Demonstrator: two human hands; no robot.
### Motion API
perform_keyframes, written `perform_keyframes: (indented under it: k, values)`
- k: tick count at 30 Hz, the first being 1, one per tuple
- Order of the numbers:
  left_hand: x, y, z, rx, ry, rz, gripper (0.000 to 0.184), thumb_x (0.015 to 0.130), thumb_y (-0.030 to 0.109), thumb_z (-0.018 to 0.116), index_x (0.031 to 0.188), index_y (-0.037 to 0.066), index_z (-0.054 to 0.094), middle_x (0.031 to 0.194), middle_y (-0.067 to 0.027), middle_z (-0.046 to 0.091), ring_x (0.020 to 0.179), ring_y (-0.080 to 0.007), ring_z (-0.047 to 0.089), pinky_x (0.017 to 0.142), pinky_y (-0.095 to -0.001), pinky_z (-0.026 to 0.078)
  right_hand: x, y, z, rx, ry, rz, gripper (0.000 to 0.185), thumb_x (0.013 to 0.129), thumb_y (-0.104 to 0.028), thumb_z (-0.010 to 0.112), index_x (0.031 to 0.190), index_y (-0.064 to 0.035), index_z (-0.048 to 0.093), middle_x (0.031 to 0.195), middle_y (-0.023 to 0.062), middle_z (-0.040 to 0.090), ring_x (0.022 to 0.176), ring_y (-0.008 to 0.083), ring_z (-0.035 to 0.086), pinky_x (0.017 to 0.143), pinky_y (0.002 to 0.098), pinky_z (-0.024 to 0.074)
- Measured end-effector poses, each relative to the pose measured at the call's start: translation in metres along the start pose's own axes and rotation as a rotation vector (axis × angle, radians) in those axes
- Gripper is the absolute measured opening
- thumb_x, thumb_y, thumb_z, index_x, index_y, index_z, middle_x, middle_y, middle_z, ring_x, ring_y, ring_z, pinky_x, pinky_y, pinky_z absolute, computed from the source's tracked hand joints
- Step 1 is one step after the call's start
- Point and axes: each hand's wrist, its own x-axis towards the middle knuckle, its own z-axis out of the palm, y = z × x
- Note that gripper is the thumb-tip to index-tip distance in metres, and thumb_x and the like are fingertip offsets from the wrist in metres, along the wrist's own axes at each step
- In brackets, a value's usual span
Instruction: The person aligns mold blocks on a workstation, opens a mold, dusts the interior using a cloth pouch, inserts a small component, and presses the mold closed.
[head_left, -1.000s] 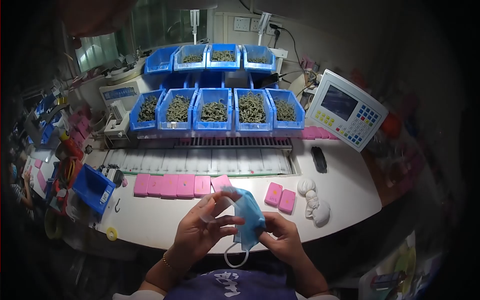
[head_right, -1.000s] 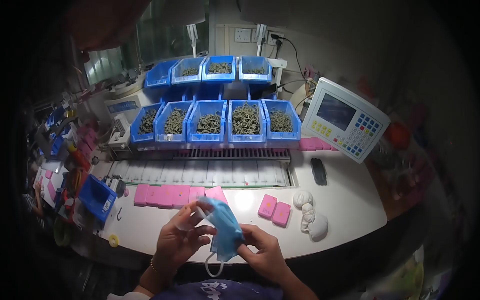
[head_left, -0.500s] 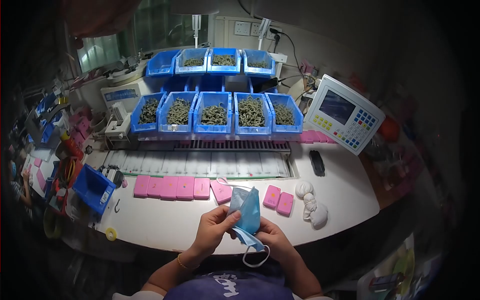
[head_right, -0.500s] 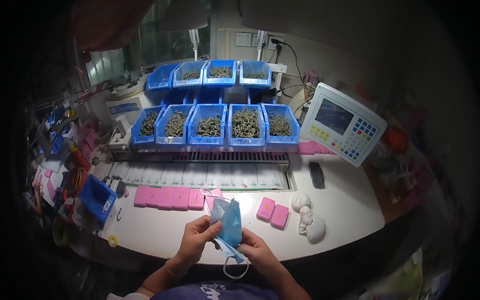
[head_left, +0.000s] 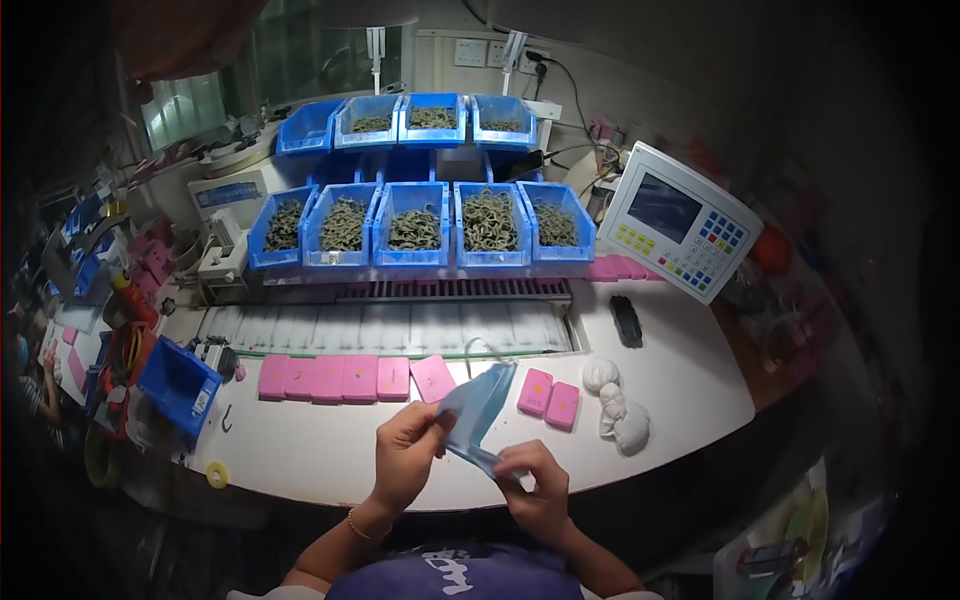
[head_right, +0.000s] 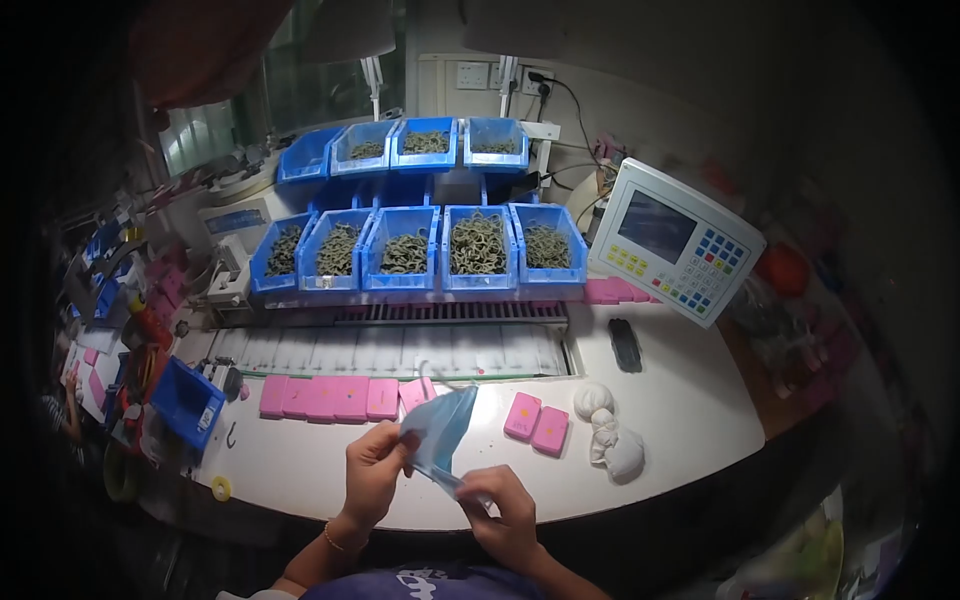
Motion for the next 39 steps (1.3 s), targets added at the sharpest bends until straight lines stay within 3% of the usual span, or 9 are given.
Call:
perform_keyframes:
  k: [5, 8, 12, 16, 17, 22, 27, 34, 39]
  values:
    - [0.014, 0.002, -0.011, 0.228, 0.064, 0.23, 0.021, 0.091, -0.003, 0.066, 0.111, 0.0, 0.073, 0.081, -0.0025, 0.061, 0.07, -0.0083, 0.055, 0.063, -0.0233, 0.045, -0.039, 0.015, -0.004, 0.041, 0.038, 0.379, 0.029, 0.082, 0.001, 0.074, 0.109, -0.0008, 0.062, 0.113, 0.015, 0.063, 0.108, 0.0234, 0.06, 0.098, 0.0346, 0.0453]
    - [0.019, 0.029, -0.012, 0.501, -0.162, 0.216, 0.029, 0.085, -0.007, 0.065, 0.111, 0.001, 0.073, 0.083, -0.0056, 0.063, 0.073, -0.0112, 0.059, 0.066, -0.0242, 0.047, -0.023, -0.015, -0.017, -0.178, 0.346, 0.081, 0.045, 0.075, -0.012, 0.082, 0.115, -0.006, 0.062, 0.129, 0.0165, 0.056, 0.126, 0.0319, 0.051, 0.108, 0.0501, 0.038]
    - [0.018, 0.055, 0.005, 0.588, -0.584, 0.173, 0.027, 0.08, -0.004, 0.066, 0.106, 0.003, 0.07, 0.085, -0.0106, 0.063, 0.077, -0.0232, 0.065, 0.069, -0.0327, 0.052, 0.009, -0.058, -0.037, -0.962, -0.052, -0.332, 0.055, 0.079, -0.026, 0.08, 0.127, -0.0101, 0.059, 0.142, 0.0108, 0.048, 0.14, 0.031, 0.037, 0.113, 0.0682, 0.0212]
    - [0.016, 0.083, 0.013, 0.596, -0.716, 0.214, 0.02, 0.08, 0.0, 0.068, 0.099, 0.005, 0.063, 0.086, -0.0103, 0.062, 0.08, -0.0289, 0.064, 0.071, -0.0377, 0.052, 0.032, -0.063, -0.058, -0.727, -0.393, -0.156, 0.029, 0.087, -0.02, 0.073, 0.115, -0.014, 0.068, 0.096, 0.0082, 0.069, 0.099, 0.0207, 0.067, 0.094, 0.0475, 0.0512]
    - [0.016, 0.093, 0.013, 0.631, -0.711, 0.245, 0.019, 0.078, 0.0, 0.069, 0.094, 0.005, 0.06, 0.086, -0.0097, 0.061, 0.08, -0.0284, 0.063, 0.07, -0.0389, 0.052, 0.033, -0.066, -0.06, -0.702, -0.326, -0.202, 0.025, 0.085, -0.016, 0.077, 0.108, -0.0111, 0.07, 0.067, 0.0052, 0.064, 0.062, 0.0195, 0.068, 0.063, 0.0331, 0.0556]
    - [0.003, 0.133, -0.001, 0.791, -0.604, 0.501, 0.019, 0.075, 0.001, 0.069, 0.09, 0.007, 0.059, 0.084, -0.0078, 0.059, 0.074, -0.0269, 0.061, 0.066, -0.037, 0.051, 0.016, -0.113, -0.079, -0.148, -0.028, 0.112, 0.024, 0.09, -0.024, 0.075, 0.103, -0.005, 0.069, 0.063, 0.0098, 0.064, 0.049, 0.023, 0.064, 0.048, 0.0333, 0.0513]
    - [-0.001, 0.18, 0.016, 0.813, -0.786, 0.392, 0.018, 0.078, 0.004, 0.073, 0.095, 0.005, 0.068, 0.089, -0.0102, 0.067, 0.086, -0.0243, 0.069, 0.074, -0.033, 0.056, 0.049, -0.109, -0.056, -0.683, 0.037, -0.709, 0.022, 0.084, -0.011, 0.078, 0.1, 0.0004, 0.067, 0.078, 0.01, 0.063, 0.061, 0.0211, 0.06, 0.051, 0.0287, 0.0467]
    - [-0.012, 0.204, 0.009, 0.628, -0.715, 0.656, 0.014, 0.075, 0.002, 0.072, 0.087, 0.002, 0.066, 0.072, -0.0061, 0.06, 0.06, -0.0176, 0.056, 0.052, -0.0314, 0.044, 0.045, -0.176, -0.087, -0.049, -0.291, 0.016, 0.009, 0.093, -0.009, 0.068, 0.089, -0.0007, 0.067, 0.062, 0.0074, 0.064, 0.046, 0.0199, 0.06, 0.041, 0.0298, 0.0432]
    - [-0.022, 0.261, -0.021, 0.707, -0.914, 0.53, 0.018, 0.08, 0.016, 0.075, 0.093, 0.003, 0.077, 0.061, -0.0009, 0.061, 0.047, -0.0093, 0.053, 0.042, -0.0242, 0.023, 0.072, -0.186, -0.107, 0.46, -0.519, -0.066, 0.015, 0.097, -0.006, 0.058, 0.093, 0.0063, 0.064, 0.058, 0.0052, 0.06, 0.039, 0.014, 0.054, 0.034, 0.0279, 0.0342]
